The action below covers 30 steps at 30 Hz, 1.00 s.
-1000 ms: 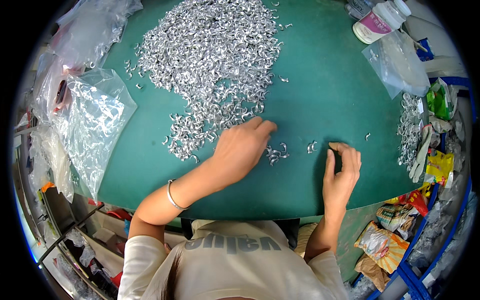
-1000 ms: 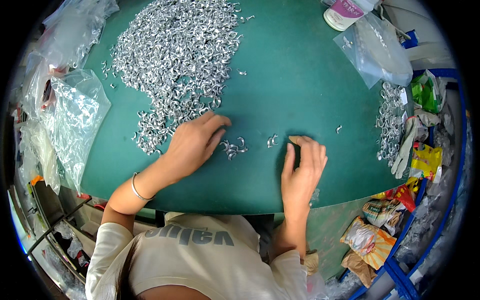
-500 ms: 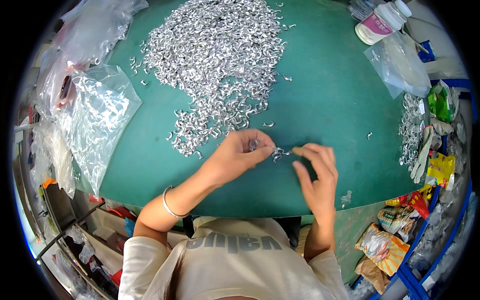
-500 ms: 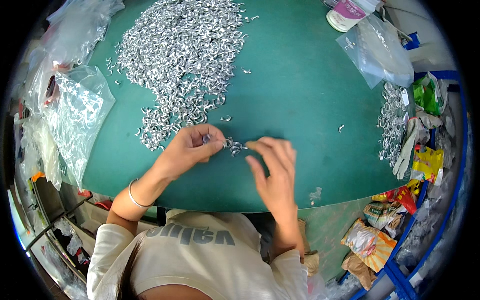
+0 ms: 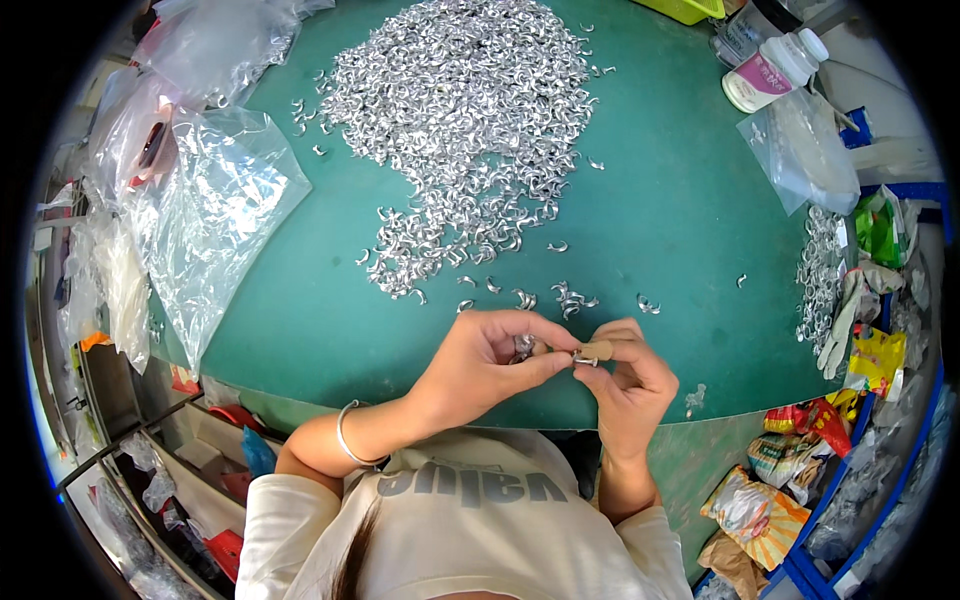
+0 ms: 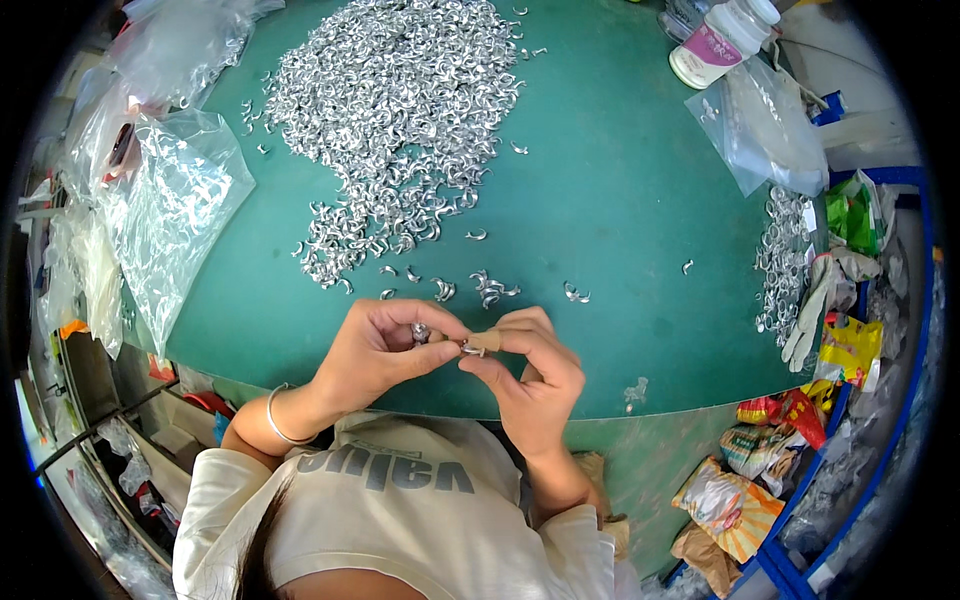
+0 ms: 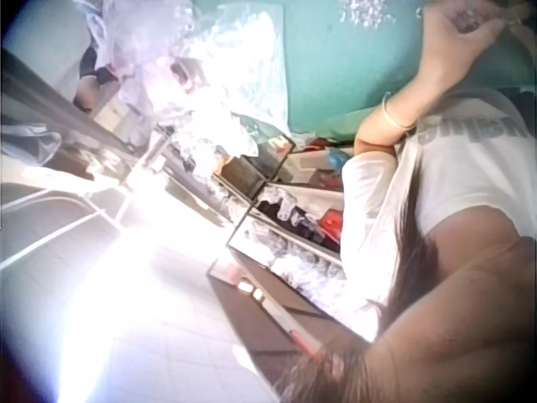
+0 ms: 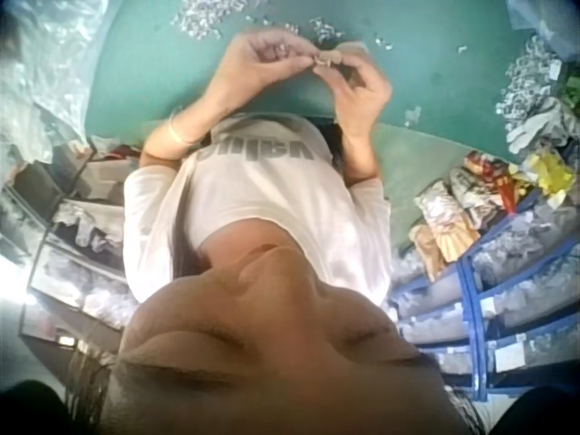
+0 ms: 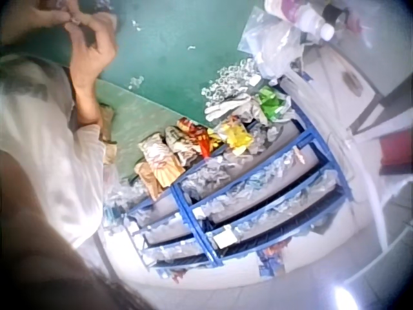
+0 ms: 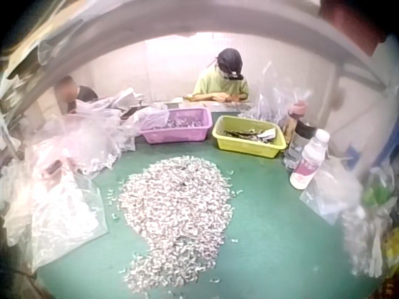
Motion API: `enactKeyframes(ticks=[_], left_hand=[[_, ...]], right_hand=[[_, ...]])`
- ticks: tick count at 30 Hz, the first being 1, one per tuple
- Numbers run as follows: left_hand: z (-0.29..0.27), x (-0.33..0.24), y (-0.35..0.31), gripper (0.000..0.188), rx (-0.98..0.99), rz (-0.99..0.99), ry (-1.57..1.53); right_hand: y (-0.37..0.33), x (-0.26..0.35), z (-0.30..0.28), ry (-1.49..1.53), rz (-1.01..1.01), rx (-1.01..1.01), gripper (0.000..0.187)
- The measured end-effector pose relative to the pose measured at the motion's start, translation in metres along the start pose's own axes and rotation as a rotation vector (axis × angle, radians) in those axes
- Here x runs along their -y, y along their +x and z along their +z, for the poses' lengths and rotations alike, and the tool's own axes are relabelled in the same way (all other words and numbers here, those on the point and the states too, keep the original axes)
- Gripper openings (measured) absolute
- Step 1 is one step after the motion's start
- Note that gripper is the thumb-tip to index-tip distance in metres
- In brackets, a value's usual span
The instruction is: The person empties a bag of small metal rings onto a green surface, sorts through them by hand, and joins small metal pieces together. They also retrieve a tray from a shelf.
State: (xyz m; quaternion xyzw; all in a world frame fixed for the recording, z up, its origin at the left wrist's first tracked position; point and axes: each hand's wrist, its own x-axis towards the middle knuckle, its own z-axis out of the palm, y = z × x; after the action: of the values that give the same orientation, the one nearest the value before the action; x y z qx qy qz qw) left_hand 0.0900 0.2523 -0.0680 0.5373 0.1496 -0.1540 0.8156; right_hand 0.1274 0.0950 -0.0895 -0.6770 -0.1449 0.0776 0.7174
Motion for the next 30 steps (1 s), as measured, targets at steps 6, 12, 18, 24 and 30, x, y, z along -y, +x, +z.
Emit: enactKeyframes(ticks=[6,12,18,24,30], left_hand=[[0.009,-0.004,-0.008,0.008,-0.078,0.11,0.012],[0.008,-0.008,-0.015,0.009,-0.032,0.127,0.032],[0.006,-0.013,-0.016,0.009,-0.034,0.015,-0.038],[0.007,-0.005,-0.016,0.008,-0.049,0.13,-0.074],[0.004,-0.015,-0.018,0.011,0.033,-0.078,-0.191]], right_hand=[[-0.004,0.004,0.008,0.151,0.052,-0.057,0.025],[-0.005,0.006,0.01,0.127,0.0,-0.047,0.023],[-0.005,0.012,0.011,0.092,0.01,-0.018,0.02],[-0.007,0.019,0.011,0.057,0.009,0.035,0.011],[-0.009,0.023,0.013,0.087,0.041,0.007,0.013]])
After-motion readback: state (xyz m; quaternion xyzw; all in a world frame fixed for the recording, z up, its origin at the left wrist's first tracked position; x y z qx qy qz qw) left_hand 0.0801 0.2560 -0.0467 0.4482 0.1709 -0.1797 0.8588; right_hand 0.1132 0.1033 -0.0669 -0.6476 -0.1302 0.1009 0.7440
